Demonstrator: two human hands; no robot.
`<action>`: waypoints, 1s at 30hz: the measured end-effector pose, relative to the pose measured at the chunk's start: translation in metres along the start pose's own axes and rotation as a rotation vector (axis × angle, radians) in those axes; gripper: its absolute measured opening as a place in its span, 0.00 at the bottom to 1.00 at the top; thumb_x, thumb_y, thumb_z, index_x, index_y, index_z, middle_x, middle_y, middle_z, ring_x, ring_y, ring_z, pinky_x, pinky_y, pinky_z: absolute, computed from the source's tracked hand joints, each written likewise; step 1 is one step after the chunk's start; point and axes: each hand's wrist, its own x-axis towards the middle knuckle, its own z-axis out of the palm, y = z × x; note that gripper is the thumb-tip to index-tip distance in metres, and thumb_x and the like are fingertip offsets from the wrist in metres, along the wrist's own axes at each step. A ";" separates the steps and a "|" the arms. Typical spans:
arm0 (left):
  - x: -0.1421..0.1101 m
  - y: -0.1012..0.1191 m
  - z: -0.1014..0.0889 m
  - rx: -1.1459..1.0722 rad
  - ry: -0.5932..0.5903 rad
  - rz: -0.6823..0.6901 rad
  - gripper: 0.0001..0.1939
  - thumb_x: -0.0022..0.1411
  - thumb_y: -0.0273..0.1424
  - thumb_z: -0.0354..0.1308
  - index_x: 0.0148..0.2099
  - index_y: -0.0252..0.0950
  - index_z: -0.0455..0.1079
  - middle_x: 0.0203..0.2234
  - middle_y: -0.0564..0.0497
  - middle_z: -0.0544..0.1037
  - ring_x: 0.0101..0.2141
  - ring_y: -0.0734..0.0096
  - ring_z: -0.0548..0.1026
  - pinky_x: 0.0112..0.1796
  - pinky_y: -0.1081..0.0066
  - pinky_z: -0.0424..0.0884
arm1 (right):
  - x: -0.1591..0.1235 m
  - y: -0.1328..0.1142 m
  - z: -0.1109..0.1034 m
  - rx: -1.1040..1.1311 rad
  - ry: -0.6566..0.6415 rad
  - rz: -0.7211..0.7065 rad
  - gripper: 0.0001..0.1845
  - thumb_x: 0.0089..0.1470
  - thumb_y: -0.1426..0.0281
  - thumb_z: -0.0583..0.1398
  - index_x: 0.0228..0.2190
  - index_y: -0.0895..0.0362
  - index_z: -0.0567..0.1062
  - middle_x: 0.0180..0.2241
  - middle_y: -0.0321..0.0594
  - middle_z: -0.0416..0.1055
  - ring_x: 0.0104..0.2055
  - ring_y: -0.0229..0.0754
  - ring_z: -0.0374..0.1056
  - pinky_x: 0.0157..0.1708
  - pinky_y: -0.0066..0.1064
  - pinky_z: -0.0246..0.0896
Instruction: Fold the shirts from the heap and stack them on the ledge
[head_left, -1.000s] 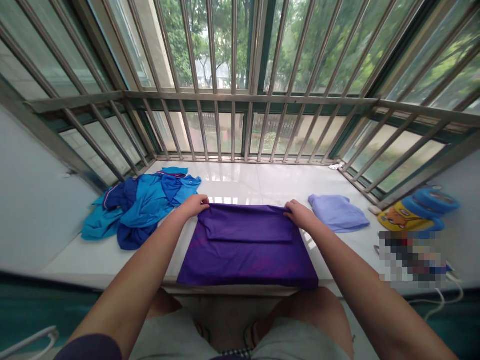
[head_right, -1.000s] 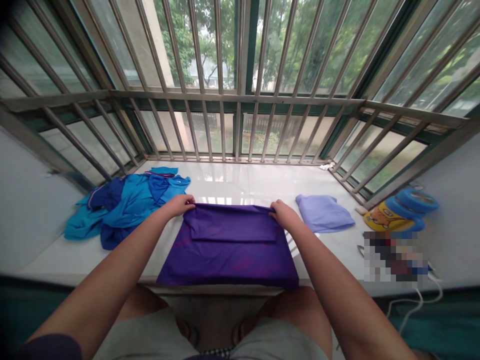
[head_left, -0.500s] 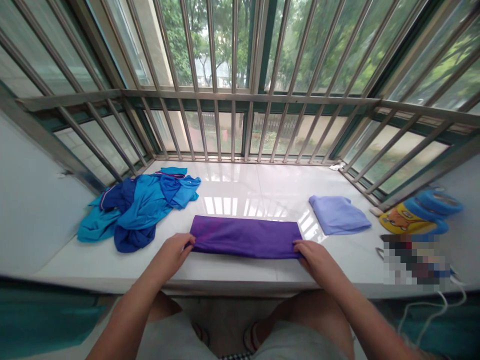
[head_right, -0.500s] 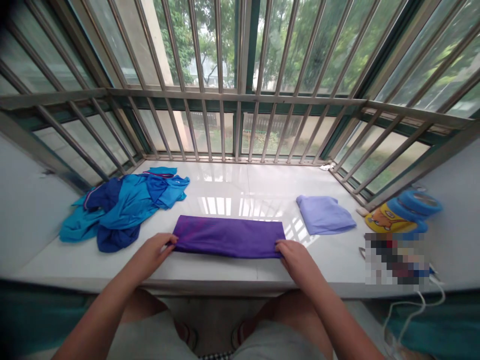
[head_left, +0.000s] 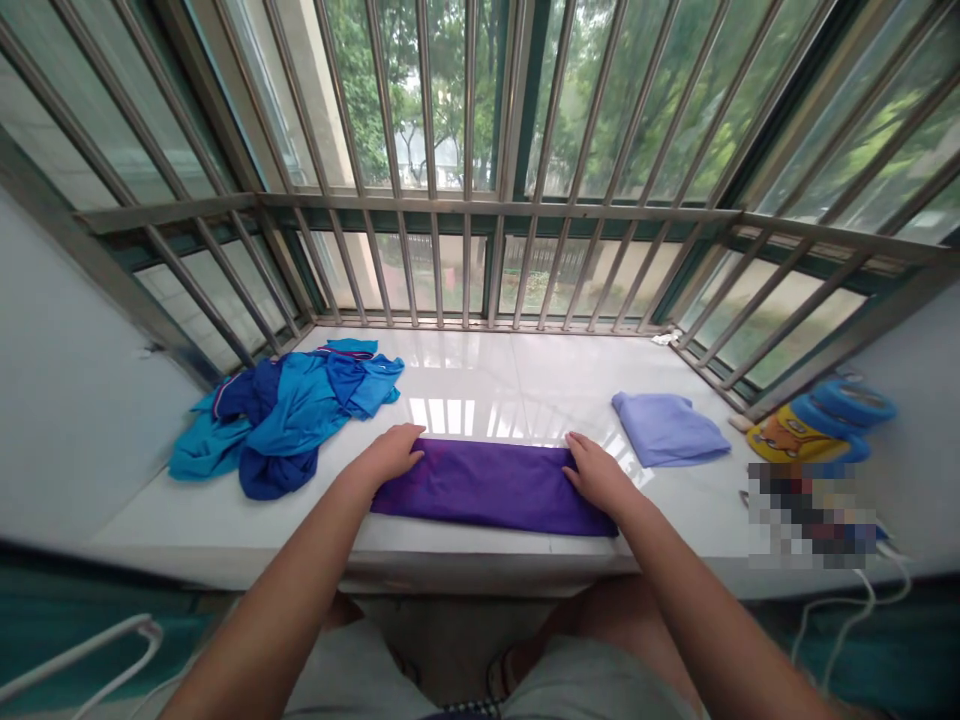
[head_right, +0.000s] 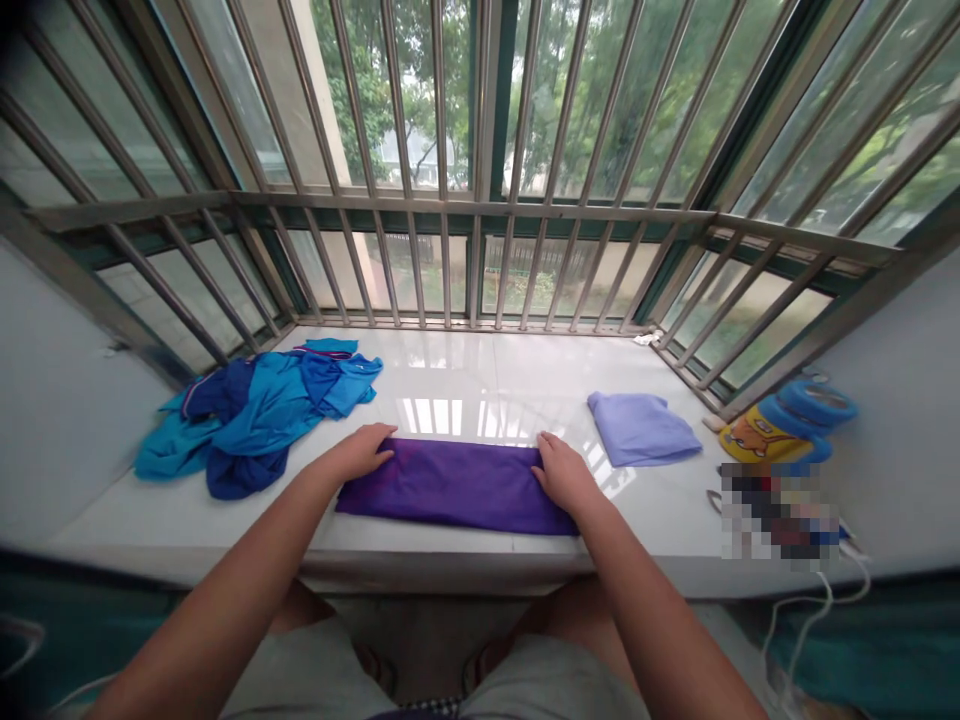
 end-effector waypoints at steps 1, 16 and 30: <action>0.011 0.000 -0.002 0.009 -0.041 -0.006 0.22 0.60 0.33 0.67 0.57 0.38 0.78 0.56 0.37 0.82 0.56 0.47 0.80 0.57 0.58 0.73 | 0.009 0.000 0.000 -0.018 -0.042 0.019 0.26 0.65 0.69 0.62 0.62 0.61 0.74 0.63 0.60 0.72 0.63 0.54 0.71 0.64 0.43 0.64; -0.021 0.013 -0.045 -0.137 0.341 0.236 0.03 0.64 0.29 0.59 0.40 0.40 0.74 0.40 0.44 0.80 0.44 0.54 0.77 0.50 0.57 0.74 | -0.028 -0.010 -0.074 -0.321 0.216 0.125 0.15 0.70 0.74 0.54 0.50 0.55 0.79 0.40 0.51 0.76 0.43 0.53 0.72 0.44 0.39 0.61; -0.109 0.005 0.041 -0.287 0.321 0.138 0.11 0.74 0.39 0.56 0.48 0.41 0.77 0.49 0.43 0.82 0.52 0.54 0.80 0.57 0.53 0.76 | -0.101 0.010 0.021 -0.057 0.105 0.771 0.36 0.72 0.46 0.47 0.45 0.63 0.80 0.37 0.64 0.80 0.38 0.64 0.81 0.36 0.49 0.72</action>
